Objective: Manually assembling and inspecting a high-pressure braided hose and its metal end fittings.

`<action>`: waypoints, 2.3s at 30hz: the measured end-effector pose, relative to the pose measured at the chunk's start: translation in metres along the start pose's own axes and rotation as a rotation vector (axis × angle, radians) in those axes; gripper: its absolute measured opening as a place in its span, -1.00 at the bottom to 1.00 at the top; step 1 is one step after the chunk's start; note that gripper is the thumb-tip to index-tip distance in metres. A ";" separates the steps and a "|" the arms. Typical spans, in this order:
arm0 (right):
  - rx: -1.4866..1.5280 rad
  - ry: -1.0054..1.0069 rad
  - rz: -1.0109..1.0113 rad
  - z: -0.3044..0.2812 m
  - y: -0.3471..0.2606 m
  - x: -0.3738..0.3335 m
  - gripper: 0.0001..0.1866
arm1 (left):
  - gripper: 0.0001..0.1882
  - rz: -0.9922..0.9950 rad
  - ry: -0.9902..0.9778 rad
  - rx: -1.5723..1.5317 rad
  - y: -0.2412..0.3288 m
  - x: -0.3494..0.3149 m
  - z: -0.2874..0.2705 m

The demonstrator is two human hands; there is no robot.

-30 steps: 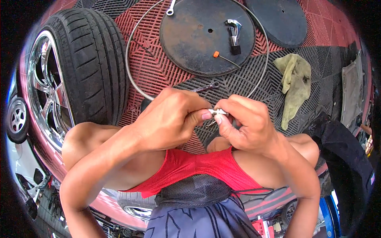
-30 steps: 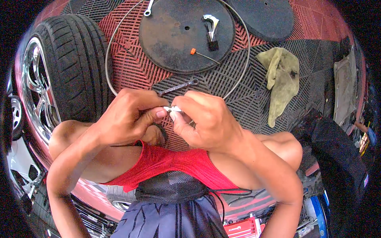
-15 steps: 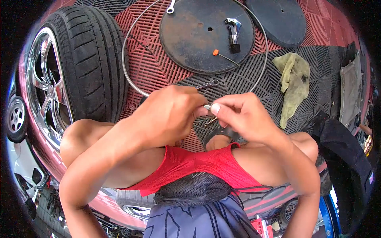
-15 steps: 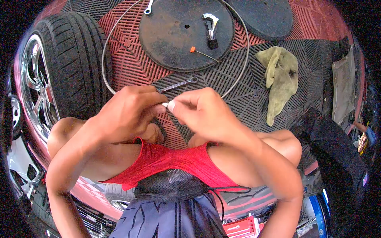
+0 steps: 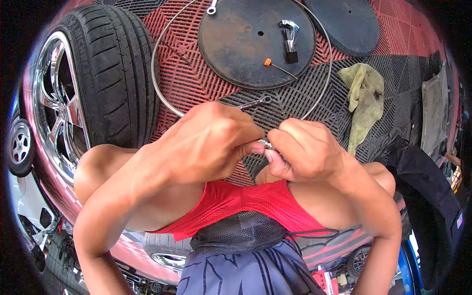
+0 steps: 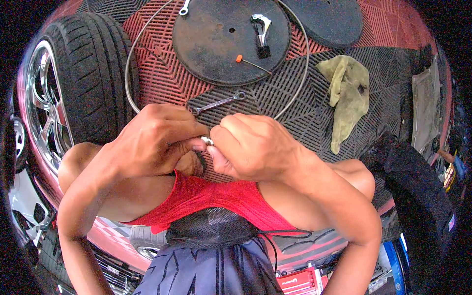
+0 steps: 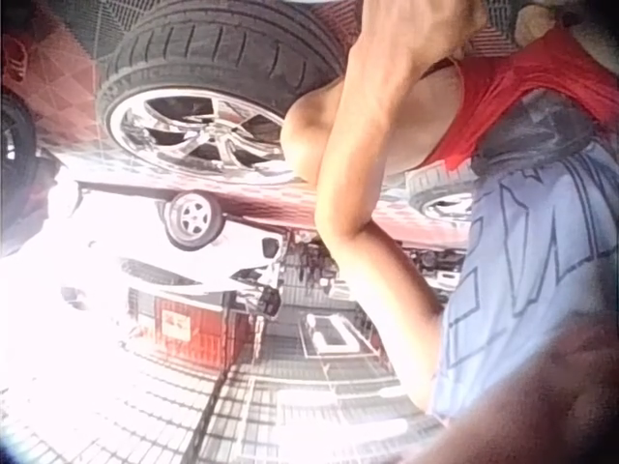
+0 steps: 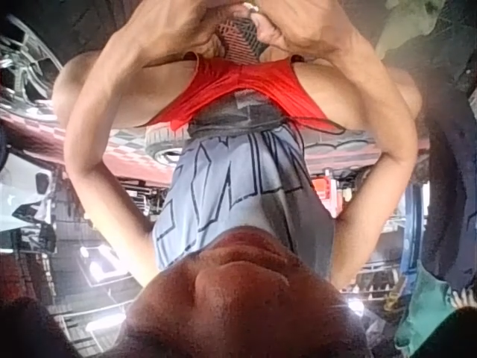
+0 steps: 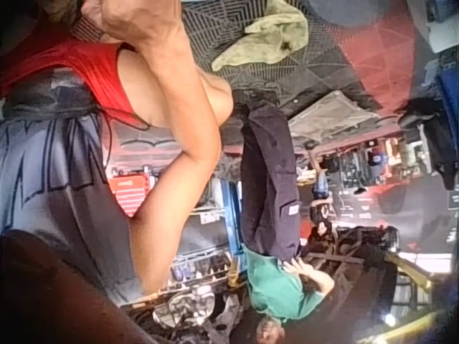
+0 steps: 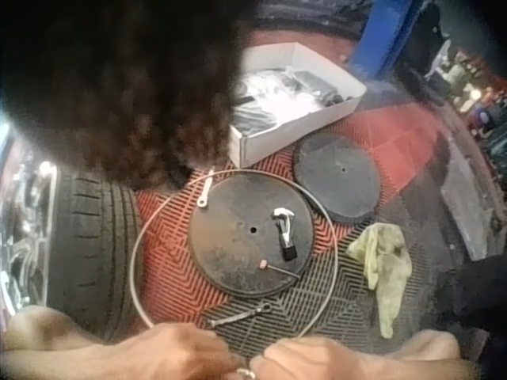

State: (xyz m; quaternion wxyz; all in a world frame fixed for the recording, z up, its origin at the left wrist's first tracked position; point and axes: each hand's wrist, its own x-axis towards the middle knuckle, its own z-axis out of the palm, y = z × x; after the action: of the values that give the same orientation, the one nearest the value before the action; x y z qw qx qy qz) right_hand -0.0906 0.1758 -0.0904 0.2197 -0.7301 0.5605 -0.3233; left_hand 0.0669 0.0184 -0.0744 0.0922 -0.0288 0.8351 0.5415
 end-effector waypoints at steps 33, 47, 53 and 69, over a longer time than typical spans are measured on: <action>-0.114 0.081 -0.098 0.005 0.000 0.005 -0.75 | -0.81 0.105 0.095 -0.032 0.009 -0.001 -0.005; 0.303 0.039 0.317 -0.012 0.001 0.014 -0.80 | -0.79 -0.308 -0.149 0.120 0.020 0.003 -0.048; 0.477 0.127 0.389 -0.026 0.014 0.018 -0.72 | -0.76 -0.147 0.073 0.152 0.018 0.002 -0.045; 0.690 0.083 0.722 -0.040 0.007 0.026 -0.73 | -0.75 -0.075 0.234 0.310 0.019 0.003 -0.042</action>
State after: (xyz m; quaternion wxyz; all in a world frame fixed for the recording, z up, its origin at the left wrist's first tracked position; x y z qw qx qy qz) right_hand -0.1193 0.1504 -0.0615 0.5240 -0.3606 0.6460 -0.4220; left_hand 0.0558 -0.0116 -0.0413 0.0180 -0.1081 0.9119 0.3955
